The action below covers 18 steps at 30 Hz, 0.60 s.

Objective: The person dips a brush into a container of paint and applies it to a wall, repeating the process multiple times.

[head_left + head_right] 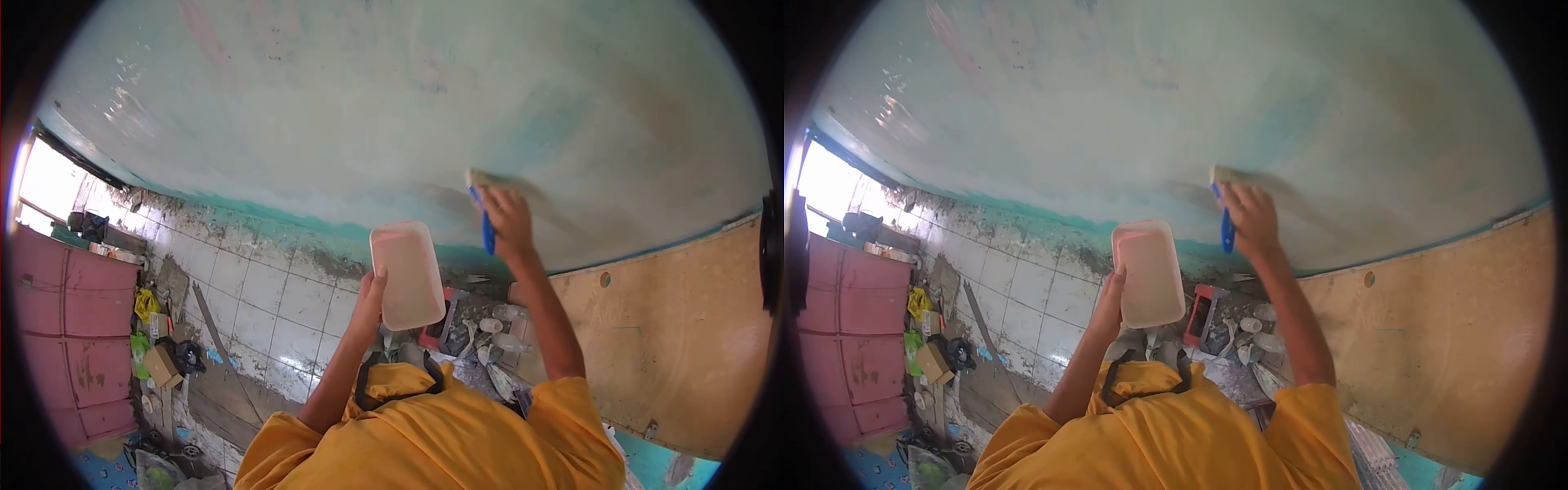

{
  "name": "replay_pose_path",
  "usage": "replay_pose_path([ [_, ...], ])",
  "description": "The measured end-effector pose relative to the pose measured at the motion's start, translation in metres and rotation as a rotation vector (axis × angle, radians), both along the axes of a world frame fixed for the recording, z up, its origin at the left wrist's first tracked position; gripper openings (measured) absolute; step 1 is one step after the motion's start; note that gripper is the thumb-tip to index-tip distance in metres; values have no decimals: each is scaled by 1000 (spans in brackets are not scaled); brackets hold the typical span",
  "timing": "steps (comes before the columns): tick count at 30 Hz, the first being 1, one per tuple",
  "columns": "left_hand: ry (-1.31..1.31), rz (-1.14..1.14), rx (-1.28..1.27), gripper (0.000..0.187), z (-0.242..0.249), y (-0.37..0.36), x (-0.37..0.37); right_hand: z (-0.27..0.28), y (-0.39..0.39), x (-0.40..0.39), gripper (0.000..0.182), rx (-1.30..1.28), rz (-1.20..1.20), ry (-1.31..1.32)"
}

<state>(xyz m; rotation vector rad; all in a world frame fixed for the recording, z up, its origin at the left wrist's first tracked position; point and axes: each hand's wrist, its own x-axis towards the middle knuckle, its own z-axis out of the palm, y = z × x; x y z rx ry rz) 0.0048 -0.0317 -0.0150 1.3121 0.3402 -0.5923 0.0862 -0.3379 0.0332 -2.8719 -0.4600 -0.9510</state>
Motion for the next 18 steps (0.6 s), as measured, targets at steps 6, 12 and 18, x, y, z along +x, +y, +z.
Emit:
replay_pose_path([
  [6,-32,-3,-67,91,-3,0,-5,142,2,2,41,14,-72,-365],
  [12,7,-6,-31,94,-4,8,-6,47,15,13,40,9,-210,-355],
  [18,26,-20,-7,100,-10,24,-7,-74,23,-4,40,56,-84,-20],
])
